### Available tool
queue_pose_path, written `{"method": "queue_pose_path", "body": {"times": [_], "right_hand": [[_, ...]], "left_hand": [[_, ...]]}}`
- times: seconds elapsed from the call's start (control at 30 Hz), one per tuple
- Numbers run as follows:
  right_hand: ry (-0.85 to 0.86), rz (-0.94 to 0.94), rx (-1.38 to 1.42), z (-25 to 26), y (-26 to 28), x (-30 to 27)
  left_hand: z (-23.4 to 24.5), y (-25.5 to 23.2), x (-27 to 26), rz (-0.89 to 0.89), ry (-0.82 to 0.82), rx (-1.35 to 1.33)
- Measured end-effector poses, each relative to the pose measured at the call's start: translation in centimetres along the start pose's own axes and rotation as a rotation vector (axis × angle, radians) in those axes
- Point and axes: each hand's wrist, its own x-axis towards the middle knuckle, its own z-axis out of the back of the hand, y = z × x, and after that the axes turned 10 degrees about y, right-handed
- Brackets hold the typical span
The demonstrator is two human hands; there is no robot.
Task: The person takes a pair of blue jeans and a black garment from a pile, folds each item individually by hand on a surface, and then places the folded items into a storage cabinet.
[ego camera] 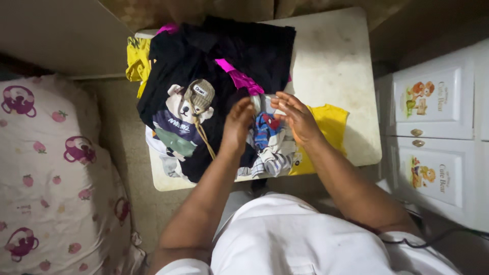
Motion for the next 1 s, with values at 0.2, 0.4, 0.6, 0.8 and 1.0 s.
{"method": "queue_pose_path", "body": {"times": [0.2, 0.4, 0.6, 0.8, 1.0], "right_hand": [[0.027, 0.063, -0.150, 0.0, -2.4, 7.4], [-0.032, 0.099, -0.585, -3.7, -2.6, 15.6], [-0.105, 0.244, -0.957, -7.5, -1.0, 21.1], [-0.151, 0.291, -1.324, -8.5, -2.0, 25.4], [-0.187, 0.162, -1.398, -9.2, -2.8, 27.3]], "left_hand": [[5.1, -2.2, 6.0, -0.090, -0.103, 0.100], [9.0, -1.6, 11.3, -0.201, -0.096, 0.017], [10.1, -2.4, 12.4, -0.100, -0.095, -0.018], [9.9, -3.8, 11.8, 0.001, -0.063, -0.123], [9.5, -3.6, 11.6, -0.077, 0.011, -0.114]]}}
